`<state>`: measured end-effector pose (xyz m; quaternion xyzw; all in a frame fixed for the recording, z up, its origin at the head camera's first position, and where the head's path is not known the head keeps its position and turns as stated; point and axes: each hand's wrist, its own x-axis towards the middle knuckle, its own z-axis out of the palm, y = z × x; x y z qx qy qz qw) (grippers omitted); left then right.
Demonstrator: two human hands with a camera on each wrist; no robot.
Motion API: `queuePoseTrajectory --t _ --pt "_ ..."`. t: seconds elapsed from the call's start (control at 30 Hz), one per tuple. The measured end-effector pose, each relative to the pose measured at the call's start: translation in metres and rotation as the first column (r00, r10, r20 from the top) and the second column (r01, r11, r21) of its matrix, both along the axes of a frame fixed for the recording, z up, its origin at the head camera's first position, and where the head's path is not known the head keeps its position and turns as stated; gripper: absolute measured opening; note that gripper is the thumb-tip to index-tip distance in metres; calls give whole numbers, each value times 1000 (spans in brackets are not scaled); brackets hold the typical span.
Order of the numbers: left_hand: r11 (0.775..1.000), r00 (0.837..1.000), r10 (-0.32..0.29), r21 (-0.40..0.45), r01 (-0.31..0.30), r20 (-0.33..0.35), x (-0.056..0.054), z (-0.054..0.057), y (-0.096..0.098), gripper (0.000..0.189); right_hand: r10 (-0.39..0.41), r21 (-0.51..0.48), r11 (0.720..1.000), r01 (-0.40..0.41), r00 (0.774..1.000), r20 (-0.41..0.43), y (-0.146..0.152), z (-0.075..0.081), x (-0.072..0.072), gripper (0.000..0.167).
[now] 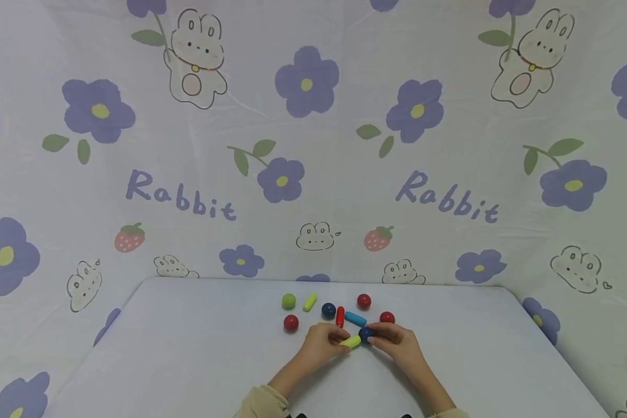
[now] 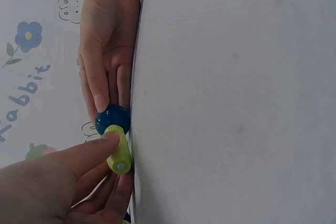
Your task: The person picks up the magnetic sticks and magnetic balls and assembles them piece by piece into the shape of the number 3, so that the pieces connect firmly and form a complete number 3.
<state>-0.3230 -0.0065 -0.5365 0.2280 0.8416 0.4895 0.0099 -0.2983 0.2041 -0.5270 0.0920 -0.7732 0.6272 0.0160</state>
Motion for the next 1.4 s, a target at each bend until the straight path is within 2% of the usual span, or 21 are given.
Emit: queuePoseTrajectory --t 0.2,0.47,0.67,0.87,1.0,1.1,1.23,1.4 --pt "1000 1000 -9 -18 8 -29 -3 -1 0 24 20 -35 999 -20 1000 1 -1 2 2 34" --pt "994 996 -77 -79 72 -53 -1 1 1 21 -20 -38 999 19 1000 -22 3 -18 -9 32" --pt "997 998 -59 -52 57 -30 2 -1 -1 22 -43 -16 999 43 999 -14 4 -24 -11 30" --pt "1000 999 -18 -21 17 -42 1 -4 -6 22 -14 -17 1000 14 1000 6 1 -8 -3 31" --pt "1000 1000 0 -8 0 -23 2 -4 -10 24 -27 -21 999 27 1000 -2 1 -12 -5 31" --pt "1000 1000 -1 1 1 -14 4 -4 -15 24 -45 -27 999 45 999 -7 2 -21 -9 31" --pt "999 1000 -17 31 17 -9 8 -2 -22 23 -46 -28 999 46 999 -6 2 -21 -9 31" --pt "998 999 -39 59 37 29 11 -1 -29 25 -50 -23 998 50 999 -8 2 -21 -9 29"
